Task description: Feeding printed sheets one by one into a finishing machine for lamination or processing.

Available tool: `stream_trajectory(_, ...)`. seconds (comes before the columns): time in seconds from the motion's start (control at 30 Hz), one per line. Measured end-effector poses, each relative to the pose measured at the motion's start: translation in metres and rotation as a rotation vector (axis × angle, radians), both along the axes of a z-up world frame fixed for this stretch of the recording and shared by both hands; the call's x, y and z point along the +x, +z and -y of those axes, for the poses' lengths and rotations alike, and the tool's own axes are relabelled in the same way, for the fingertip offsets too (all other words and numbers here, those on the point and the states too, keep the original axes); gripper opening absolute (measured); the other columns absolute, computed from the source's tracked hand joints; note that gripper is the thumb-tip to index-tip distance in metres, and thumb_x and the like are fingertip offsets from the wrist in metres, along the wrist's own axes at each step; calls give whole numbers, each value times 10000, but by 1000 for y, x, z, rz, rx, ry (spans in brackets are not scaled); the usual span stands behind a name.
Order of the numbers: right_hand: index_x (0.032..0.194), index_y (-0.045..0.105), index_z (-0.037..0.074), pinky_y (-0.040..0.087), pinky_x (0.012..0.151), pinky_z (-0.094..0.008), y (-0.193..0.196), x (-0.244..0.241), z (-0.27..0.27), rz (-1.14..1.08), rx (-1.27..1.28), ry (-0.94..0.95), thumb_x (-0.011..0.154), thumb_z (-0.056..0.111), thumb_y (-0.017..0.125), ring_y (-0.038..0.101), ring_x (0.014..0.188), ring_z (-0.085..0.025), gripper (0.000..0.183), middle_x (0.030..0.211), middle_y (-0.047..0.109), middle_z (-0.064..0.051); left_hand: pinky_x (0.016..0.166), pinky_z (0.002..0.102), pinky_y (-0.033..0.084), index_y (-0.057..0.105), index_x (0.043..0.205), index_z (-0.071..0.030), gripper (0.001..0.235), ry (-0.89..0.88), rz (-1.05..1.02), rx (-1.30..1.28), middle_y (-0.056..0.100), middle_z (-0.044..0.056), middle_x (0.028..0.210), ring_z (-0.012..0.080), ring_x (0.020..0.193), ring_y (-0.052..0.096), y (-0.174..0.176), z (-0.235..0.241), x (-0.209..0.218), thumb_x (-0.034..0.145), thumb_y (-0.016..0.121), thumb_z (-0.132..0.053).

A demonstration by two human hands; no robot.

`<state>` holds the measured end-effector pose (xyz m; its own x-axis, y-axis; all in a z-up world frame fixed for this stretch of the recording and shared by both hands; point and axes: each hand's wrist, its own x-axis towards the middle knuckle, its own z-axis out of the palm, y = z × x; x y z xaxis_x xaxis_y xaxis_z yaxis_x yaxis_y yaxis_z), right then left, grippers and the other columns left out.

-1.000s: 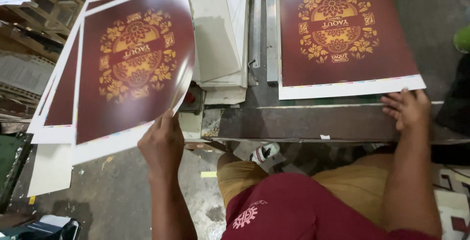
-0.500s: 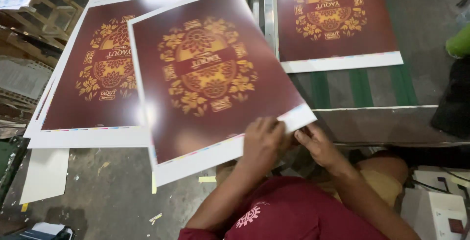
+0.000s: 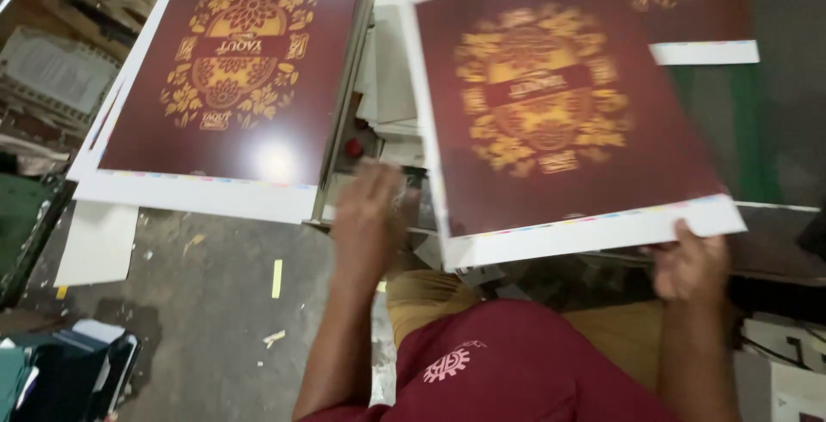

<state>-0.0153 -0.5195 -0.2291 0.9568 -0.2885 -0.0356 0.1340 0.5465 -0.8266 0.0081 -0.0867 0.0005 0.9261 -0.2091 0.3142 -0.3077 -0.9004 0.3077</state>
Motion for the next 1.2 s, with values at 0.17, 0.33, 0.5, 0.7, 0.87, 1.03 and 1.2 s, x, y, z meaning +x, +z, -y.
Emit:
stream_trajectory(0.17,1517,474,0,619,771,-371,-29,-30,59,-23,-179,-229,1127,-24,511,688,1076,-251,392,1307,620,-135,1124,543,372,545,1385,56,698,408,182,333,534,272,1465,419,1409,464,-6,-66,6,951,677,-474)
stream_trajectory(0.33,1515,446,-11,602,891,-419,-123,-62,149,-144,-269,-291,1143,55,488,665,1190,-283,380,1363,603,-171,1125,556,342,486,1427,100,857,553,-2,451,473,302,1503,417,1427,417,-9,-84,-1,952,590,-605)
stream_trajectory(0.5,1486,461,-25,581,1000,-412,-174,-93,196,-238,-194,-289,1190,199,491,628,1165,-268,372,1336,583,-157,1070,520,430,561,1378,87,647,482,-14,461,559,290,1448,399,1369,518,-1,-93,-6,1000,586,-439)
stream_trajectory(0.7,1486,463,-15,589,850,-394,-106,-87,141,-306,-280,-306,1195,180,463,656,1060,-271,351,1258,612,-144,764,450,565,658,970,-22,236,400,75,440,735,201,986,349,920,725,21,-95,-6,1072,574,-216)
stream_trajectory(0.87,1521,472,25,624,730,-376,-53,-40,90,-221,-359,-350,1142,-16,493,703,1036,-264,382,1324,655,-147,556,458,504,602,756,-93,340,475,253,451,686,114,705,348,607,663,17,-102,-4,1051,676,-246)
stream_trajectory(1.03,1522,456,53,612,678,-351,-54,30,103,-214,-349,-283,1169,50,514,709,992,-229,358,1320,658,-120,569,456,494,593,750,-90,375,502,337,336,678,113,713,357,632,655,27,-97,2,1029,737,-295)
stream_trajectory(1.2,1587,390,80,607,698,-385,-38,78,110,-227,-350,-189,1192,132,526,704,994,-222,421,1329,652,-96,565,474,478,595,759,-76,396,539,345,267,686,111,745,369,649,650,34,-95,3,1042,745,-307)
